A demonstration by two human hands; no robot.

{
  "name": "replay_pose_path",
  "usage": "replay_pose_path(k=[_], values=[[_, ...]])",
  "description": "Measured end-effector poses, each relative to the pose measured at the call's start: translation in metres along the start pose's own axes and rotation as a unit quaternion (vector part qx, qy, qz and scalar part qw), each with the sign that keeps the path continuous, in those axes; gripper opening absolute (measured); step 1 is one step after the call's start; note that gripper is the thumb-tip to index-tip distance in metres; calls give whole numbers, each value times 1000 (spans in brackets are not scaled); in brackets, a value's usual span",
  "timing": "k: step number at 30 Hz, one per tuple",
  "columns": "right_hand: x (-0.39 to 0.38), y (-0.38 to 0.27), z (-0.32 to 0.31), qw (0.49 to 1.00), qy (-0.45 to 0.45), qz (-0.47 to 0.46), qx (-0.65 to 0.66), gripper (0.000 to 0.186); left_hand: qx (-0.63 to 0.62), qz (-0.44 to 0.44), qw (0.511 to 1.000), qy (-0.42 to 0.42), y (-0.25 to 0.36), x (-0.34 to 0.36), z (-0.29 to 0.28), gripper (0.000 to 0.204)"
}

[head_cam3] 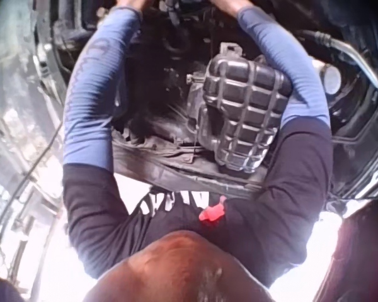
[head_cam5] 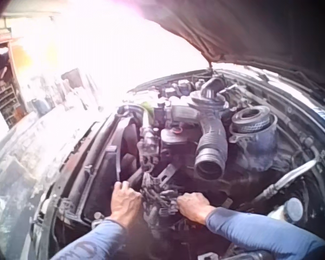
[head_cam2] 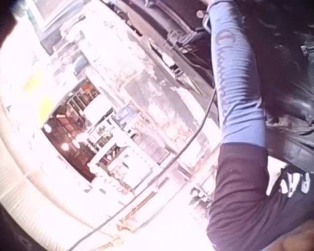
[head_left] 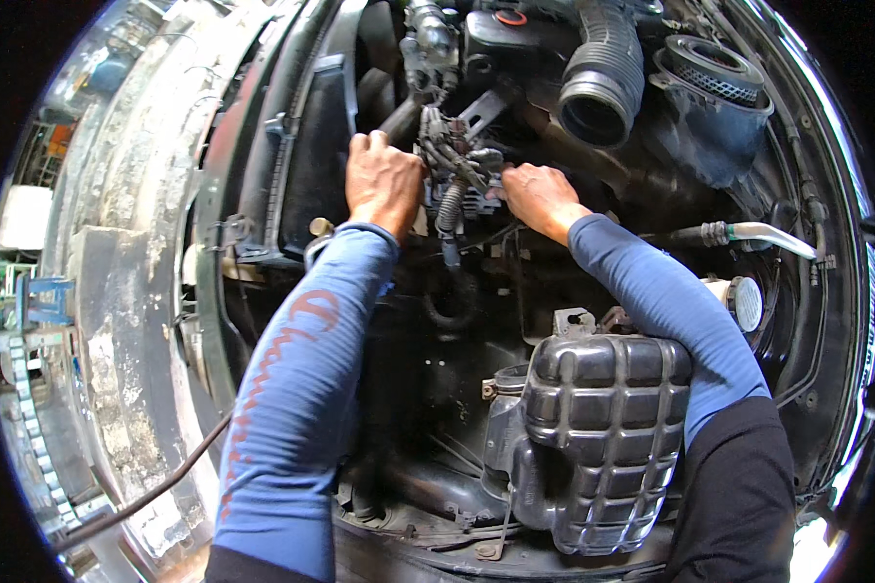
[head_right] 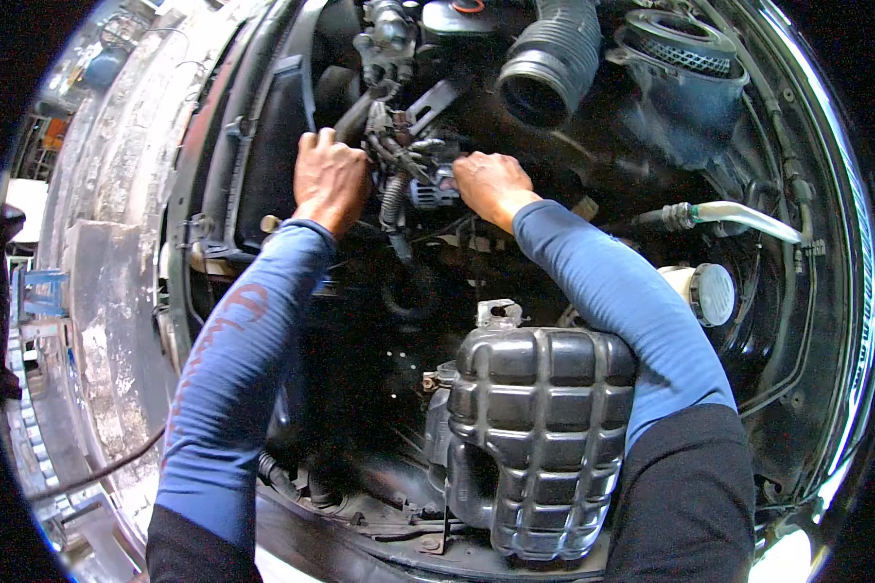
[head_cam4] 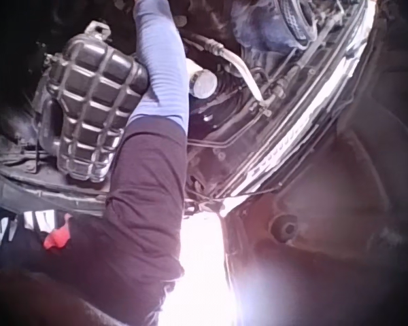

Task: The person works on a car engine with the hood open, using wrenches to loosen and tighten bolts on engine components. They place a protective mat over the front fender, retrieve tools from a nearby bench, and repeatedly adjust parts within the engine bay.

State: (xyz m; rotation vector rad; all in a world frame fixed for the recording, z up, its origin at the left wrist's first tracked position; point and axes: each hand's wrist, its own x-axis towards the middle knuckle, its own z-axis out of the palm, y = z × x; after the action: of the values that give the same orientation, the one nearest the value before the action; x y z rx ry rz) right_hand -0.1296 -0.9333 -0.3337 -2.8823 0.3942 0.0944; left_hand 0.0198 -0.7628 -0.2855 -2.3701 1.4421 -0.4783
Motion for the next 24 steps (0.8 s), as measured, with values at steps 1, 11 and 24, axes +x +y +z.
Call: replay_pose_path(k=[1,11,24], values=[[0,2,2,1000,-5,14,-3,33,8,3,1000,-11,1,2,-5,17],[1,3,-10,997,-35,56,27,32,2,12,999,-52,1,12,-11,16],[8,12,3,996,-28,78,23,37,-60,-45,996,-57,5,13,-6,19]])
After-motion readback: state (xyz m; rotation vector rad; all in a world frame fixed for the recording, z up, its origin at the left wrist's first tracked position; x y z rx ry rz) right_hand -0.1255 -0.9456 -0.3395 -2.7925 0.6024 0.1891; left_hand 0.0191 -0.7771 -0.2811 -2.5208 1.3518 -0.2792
